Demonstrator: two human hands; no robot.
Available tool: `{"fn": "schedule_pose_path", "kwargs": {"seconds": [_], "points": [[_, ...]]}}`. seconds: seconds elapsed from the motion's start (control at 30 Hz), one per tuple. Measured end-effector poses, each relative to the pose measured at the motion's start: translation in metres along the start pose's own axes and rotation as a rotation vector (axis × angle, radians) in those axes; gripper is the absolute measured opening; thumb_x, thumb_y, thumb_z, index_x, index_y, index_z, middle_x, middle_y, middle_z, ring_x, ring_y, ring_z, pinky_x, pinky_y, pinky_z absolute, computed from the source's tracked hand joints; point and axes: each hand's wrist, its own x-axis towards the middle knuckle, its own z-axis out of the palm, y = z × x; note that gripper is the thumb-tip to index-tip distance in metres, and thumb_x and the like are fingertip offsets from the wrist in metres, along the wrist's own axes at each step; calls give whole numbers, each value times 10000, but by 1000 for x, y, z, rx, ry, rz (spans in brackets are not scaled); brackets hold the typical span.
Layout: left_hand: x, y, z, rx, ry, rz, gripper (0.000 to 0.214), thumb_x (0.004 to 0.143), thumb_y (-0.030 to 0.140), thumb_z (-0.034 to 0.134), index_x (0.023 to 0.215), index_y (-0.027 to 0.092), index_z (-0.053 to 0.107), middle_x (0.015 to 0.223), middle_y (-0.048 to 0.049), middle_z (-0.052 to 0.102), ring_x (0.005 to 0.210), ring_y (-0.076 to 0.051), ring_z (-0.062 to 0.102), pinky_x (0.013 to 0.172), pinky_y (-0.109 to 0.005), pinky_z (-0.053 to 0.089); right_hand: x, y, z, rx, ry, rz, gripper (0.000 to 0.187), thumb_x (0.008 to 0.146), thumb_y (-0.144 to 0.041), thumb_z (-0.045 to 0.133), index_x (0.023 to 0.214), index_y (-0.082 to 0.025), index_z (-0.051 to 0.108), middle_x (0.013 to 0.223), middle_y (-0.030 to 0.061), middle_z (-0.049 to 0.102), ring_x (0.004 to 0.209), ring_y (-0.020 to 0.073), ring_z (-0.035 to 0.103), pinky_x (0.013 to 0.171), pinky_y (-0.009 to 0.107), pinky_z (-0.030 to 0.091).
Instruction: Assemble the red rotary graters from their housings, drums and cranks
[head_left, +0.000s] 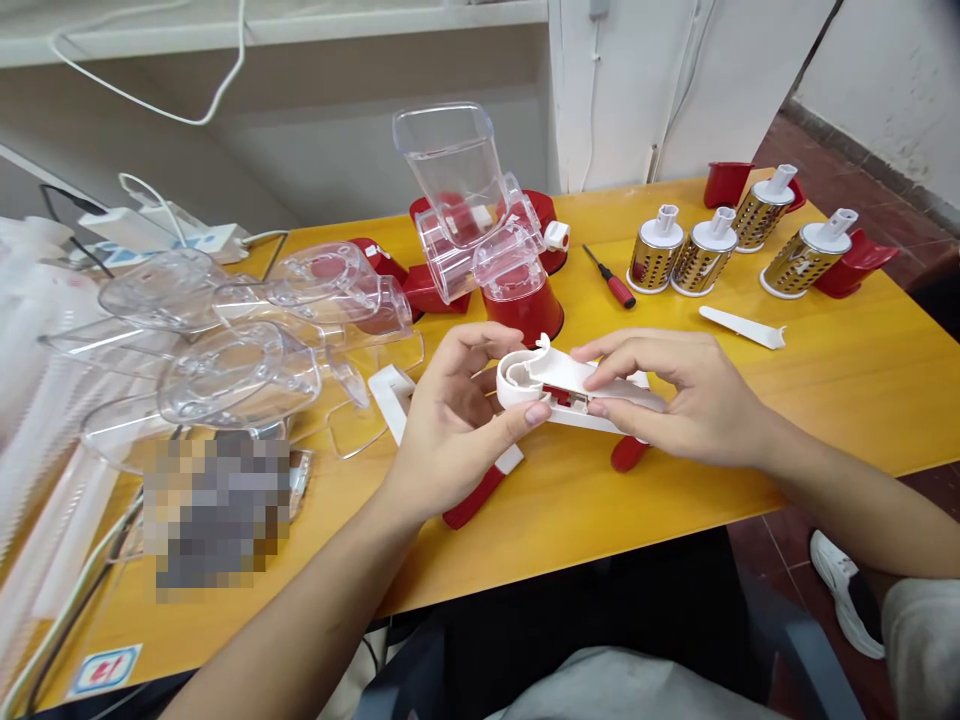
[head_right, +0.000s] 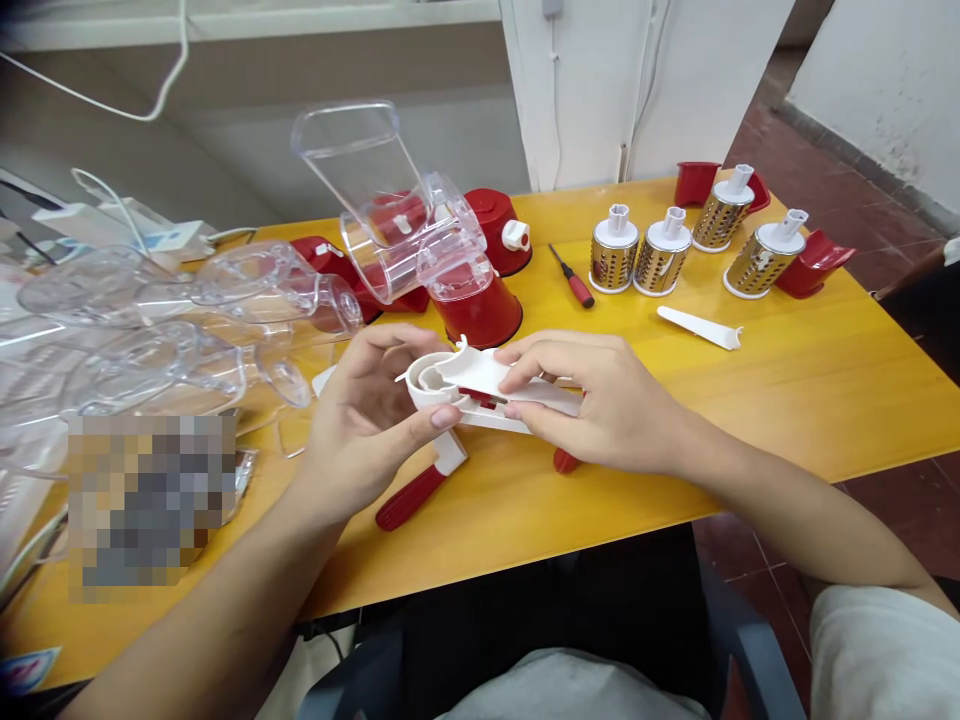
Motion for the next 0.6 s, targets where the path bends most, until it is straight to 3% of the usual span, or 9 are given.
{"fn": "schedule_pose_path", "kwargs": {"seconds": [0.13,0.23,0.3,0.4,0.53,0.6], "points": [[-5,0,3,-44,-7,-10,780,769,238,1178,1472,311,847,1205,-40,877,1076,-198,815,896,-244,695,0,-2,3,-49,42,-70,112,1041,-276,920,1068,-190,853,1322,75,907,1197,140,902,1088,228,706],[-7,1,7,-70,-25,-5,685,802,259,1166,1436,306,908,1235,-51,909,1082,-199,819,937,-257,685,-1,-4,6,-68,57,-111,100,1045,-250,902,1042,-184,828,1312,63,902,1194,120,897,1085,194,685],[-7,1,9,-68,-25,24,597,810,287,1164,1367,300,949,1201,-51,914,1028,-190,812,892,-246,667,-2,-6,9,-111,62,-160,108,1067,-227,856,1148,-170,814,1254,55,908,1152,113,895,1058,184,678],[-7,-1,11,-41,-3,70,569,792,327,1177,1323,306,973,1151,-47,902,970,-181,792,848,-240,649,-3,-10,13,-230,68,-227,267,1115,-237,784,1366,-145,771,1278,64,906,1143,137,893,1041,223,684],[-8,-2,12,9,32,105,599,774,365,1189,1333,312,979,1180,-64,898,1024,-203,799,911,-265,665,-1,-15,13,-325,62,-264,373,1189,-346,737,1499,-142,706,1368,97,895,1195,165,892,1062,267,702],[-8,-1,13,28,40,126,580,818,391,1163,1360,310,973,1126,-62,898,949,-186,781,856,-257,654,1,-16,10,-375,34,-278,403,1215,-342,689,1570,-152,671,1371,96,894,1158,158,890,1046,278,711]]}}
